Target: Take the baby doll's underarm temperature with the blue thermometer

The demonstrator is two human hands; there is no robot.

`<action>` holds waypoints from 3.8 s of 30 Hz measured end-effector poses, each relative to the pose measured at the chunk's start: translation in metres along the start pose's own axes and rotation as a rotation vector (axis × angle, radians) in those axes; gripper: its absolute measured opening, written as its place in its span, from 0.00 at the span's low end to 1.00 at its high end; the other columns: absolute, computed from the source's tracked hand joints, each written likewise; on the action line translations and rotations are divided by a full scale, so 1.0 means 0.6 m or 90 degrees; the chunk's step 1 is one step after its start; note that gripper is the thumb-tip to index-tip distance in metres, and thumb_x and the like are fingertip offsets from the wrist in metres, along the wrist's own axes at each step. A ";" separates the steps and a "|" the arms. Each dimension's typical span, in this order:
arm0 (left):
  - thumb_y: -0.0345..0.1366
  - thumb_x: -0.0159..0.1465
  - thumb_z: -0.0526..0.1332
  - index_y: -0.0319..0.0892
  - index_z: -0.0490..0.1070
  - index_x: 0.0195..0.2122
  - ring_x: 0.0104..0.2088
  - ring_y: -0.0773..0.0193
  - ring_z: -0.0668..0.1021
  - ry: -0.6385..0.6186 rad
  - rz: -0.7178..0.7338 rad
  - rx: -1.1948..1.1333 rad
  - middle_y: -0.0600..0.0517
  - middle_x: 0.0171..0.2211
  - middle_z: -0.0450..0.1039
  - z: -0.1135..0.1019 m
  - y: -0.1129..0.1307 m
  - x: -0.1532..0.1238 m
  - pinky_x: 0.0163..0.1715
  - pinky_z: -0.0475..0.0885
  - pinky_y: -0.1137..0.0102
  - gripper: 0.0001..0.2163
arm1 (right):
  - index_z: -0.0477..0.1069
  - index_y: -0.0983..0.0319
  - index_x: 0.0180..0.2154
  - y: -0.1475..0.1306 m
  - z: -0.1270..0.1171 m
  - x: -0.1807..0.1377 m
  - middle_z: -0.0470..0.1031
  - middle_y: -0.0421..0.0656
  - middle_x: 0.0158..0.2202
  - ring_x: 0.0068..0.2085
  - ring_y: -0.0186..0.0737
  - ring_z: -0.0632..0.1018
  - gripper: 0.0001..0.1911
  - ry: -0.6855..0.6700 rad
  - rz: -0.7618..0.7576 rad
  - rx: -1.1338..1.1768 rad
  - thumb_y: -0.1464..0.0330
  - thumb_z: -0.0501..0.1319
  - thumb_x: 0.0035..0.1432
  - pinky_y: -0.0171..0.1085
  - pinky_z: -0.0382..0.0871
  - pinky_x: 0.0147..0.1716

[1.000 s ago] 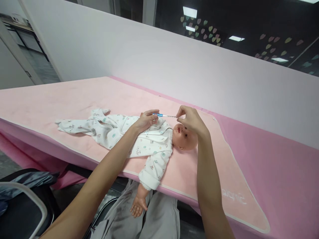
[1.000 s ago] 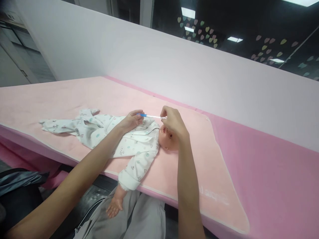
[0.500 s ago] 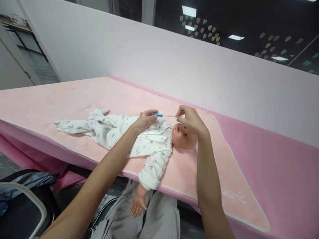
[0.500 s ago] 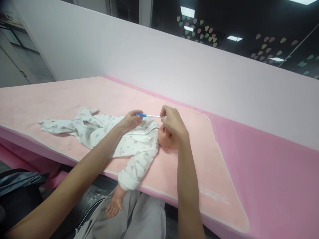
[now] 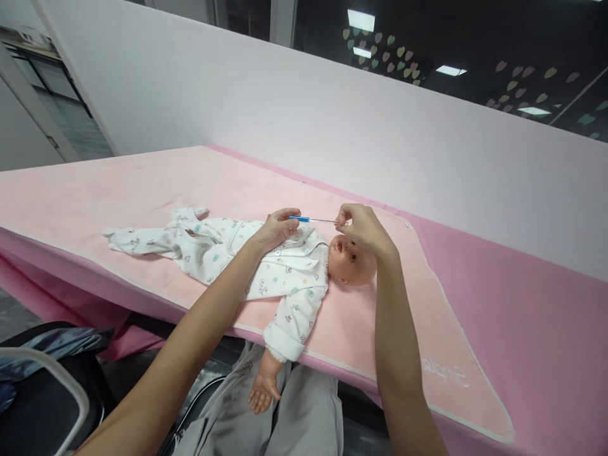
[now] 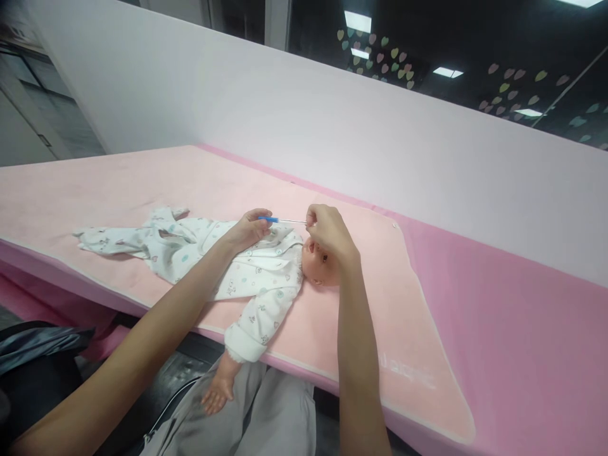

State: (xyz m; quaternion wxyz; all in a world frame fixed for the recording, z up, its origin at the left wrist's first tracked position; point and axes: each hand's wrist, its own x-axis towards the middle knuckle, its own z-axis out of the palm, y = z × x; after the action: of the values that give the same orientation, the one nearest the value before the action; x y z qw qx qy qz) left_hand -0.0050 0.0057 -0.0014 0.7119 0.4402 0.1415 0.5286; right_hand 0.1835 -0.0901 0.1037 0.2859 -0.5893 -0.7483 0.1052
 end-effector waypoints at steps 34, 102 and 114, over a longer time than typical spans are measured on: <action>0.28 0.39 0.71 0.39 0.75 0.26 0.22 0.71 0.71 0.013 -0.017 -0.019 0.55 0.20 0.70 0.003 0.003 -0.002 0.22 0.69 0.75 0.12 | 0.72 0.62 0.31 0.005 -0.004 0.001 0.75 0.43 0.36 0.39 0.37 0.75 0.06 0.010 -0.018 0.020 0.75 0.59 0.49 0.35 0.67 0.39; 0.43 0.43 0.71 0.40 0.57 0.18 0.15 0.75 0.60 -0.053 -0.008 -0.010 0.61 0.10 0.53 0.013 0.010 -0.007 0.17 0.59 0.79 0.21 | 0.68 0.60 0.29 -0.010 0.000 0.000 0.72 0.42 0.29 0.25 0.33 0.70 0.12 -0.059 0.016 -0.004 0.67 0.49 0.59 0.32 0.58 0.22; 0.48 0.41 0.71 0.39 0.60 0.19 0.11 0.79 0.55 0.027 -0.036 -0.065 0.63 0.08 0.51 0.015 0.011 -0.006 0.13 0.54 0.80 0.22 | 0.65 0.60 0.32 -0.012 0.005 -0.002 0.72 0.42 0.31 0.18 0.31 0.70 0.12 -0.113 0.046 0.084 0.65 0.46 0.61 0.33 0.61 0.21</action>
State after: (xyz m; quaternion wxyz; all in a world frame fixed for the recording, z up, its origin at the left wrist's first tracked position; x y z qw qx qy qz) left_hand -0.0045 -0.0015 0.0079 0.7450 0.3879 0.1422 0.5238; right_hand 0.1761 -0.0926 0.1045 0.2523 -0.5844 -0.7403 0.2163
